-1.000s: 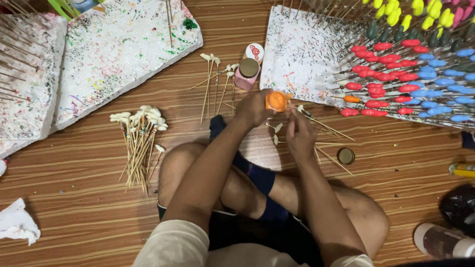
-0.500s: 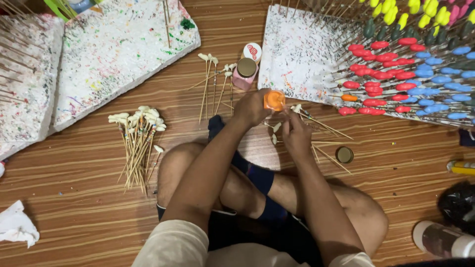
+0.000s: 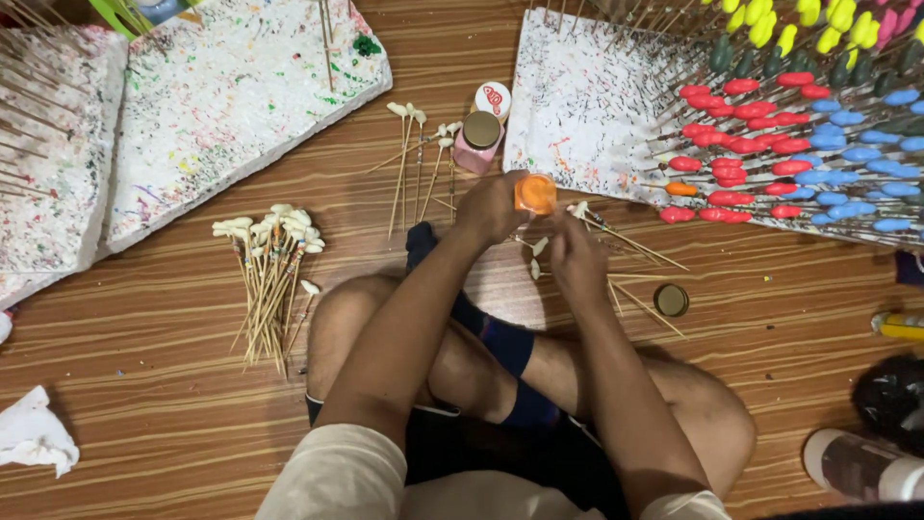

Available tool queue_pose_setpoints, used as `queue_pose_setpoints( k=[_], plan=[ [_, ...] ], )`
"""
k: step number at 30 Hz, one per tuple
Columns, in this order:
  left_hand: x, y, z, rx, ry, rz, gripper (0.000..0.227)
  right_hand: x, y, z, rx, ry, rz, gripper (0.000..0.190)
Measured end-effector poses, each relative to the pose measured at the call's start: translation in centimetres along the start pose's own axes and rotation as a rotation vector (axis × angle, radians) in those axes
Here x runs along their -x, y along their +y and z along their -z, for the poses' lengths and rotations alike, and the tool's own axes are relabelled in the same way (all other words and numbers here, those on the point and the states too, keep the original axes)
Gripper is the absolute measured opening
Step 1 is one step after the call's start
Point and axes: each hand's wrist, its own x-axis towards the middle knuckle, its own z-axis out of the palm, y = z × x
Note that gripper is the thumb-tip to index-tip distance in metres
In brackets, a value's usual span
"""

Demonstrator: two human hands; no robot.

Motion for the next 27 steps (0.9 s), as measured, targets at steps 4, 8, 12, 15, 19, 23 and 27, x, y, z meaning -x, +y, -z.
queue_pose_setpoints(
  k=[4, 8, 12, 15, 19, 23, 27],
  plan=[
    [0.2, 0.7, 0.0, -0.044, -0.032, 0.061, 0.064, -0.3, -0.6, 0.5, -0.123, 0.093, 0.031, 0.032],
    [-0.2, 0.1, -0.2, -0.023, -0.017, 0.054, 0.063, 0.0, -0.1, -0.1, -0.129, 0.129, 0.031, 0.028],
    [-0.1, 0.4, -0.3, -0.040, -0.042, 0.091, 0.064, 0.2, -0.8, 0.9, -0.062, 0.030, -0.032, 0.032],
    [-0.1, 0.2, -0.2, -0.032, -0.028, 0.067, 0.063, 0.2, 0.8, -0.4, -0.111, 0.234, 0.094, 0.028],
    [-0.2, 0.2, -0.5, -0.030, -0.021, 0.060, 0.067, 0.5, -0.1, 0.1, -0.061, 0.044, 0.029, 0.030],
    [-0.2, 0.0, -0.1, -0.028, -0.021, 0.070, 0.067, 0.5, 0.9, -0.8, -0.081, 0.197, 0.083, 0.029],
    [0.4, 1.2, 0.3, -0.024, -0.020, 0.066, 0.063, -0.3, -1.8, 1.0, -0.042, 0.026, -0.019, 0.031]
  ],
)
